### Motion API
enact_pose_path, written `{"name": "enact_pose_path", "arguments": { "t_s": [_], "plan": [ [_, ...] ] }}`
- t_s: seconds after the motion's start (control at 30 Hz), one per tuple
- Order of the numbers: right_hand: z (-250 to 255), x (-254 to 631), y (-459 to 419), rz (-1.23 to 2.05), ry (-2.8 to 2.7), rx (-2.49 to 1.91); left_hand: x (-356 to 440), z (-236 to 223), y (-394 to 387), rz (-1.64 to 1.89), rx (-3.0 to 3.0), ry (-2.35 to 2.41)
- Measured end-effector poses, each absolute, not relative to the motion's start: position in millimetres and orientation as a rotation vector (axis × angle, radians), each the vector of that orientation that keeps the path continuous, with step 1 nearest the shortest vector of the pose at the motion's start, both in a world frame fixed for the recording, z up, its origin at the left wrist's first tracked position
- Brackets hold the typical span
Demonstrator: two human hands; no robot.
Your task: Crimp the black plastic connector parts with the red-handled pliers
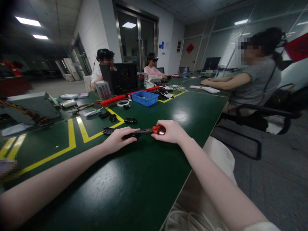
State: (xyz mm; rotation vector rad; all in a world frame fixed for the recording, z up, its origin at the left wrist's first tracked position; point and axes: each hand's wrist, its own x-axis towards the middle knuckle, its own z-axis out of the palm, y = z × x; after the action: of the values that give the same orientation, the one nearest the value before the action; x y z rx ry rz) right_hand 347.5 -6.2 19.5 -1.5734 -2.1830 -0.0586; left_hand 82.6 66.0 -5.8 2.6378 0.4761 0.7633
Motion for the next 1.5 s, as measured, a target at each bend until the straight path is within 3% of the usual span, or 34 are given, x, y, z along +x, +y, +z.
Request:
{"name": "enact_pose_path", "arguments": {
  "t_s": [0.3, 0.7, 1.27, 1.5],
  "plan": [
    [16.4, 347.2, -4.8, -0.046, -2.203, -1.563, 83.6, -5.8, 71.0, 1.012, 2.42, 0.312],
    [17.3, 345.4, -5.0, -0.02, -2.22, -1.577, 81.9, -5.5, 72.2, 0.703, 2.247, 0.456],
    [18.5, 346.4, -4.3, 0.025, -2.227, -1.617, 82.3, -6.8, 73.6, 0.786, 2.295, 0.456],
    [16.2, 349.3, -2.1, -0.16, -2.167, -1.593, 82.9, -7.0, 73.1, 0.771, 2.386, 0.378]
  ]
}}
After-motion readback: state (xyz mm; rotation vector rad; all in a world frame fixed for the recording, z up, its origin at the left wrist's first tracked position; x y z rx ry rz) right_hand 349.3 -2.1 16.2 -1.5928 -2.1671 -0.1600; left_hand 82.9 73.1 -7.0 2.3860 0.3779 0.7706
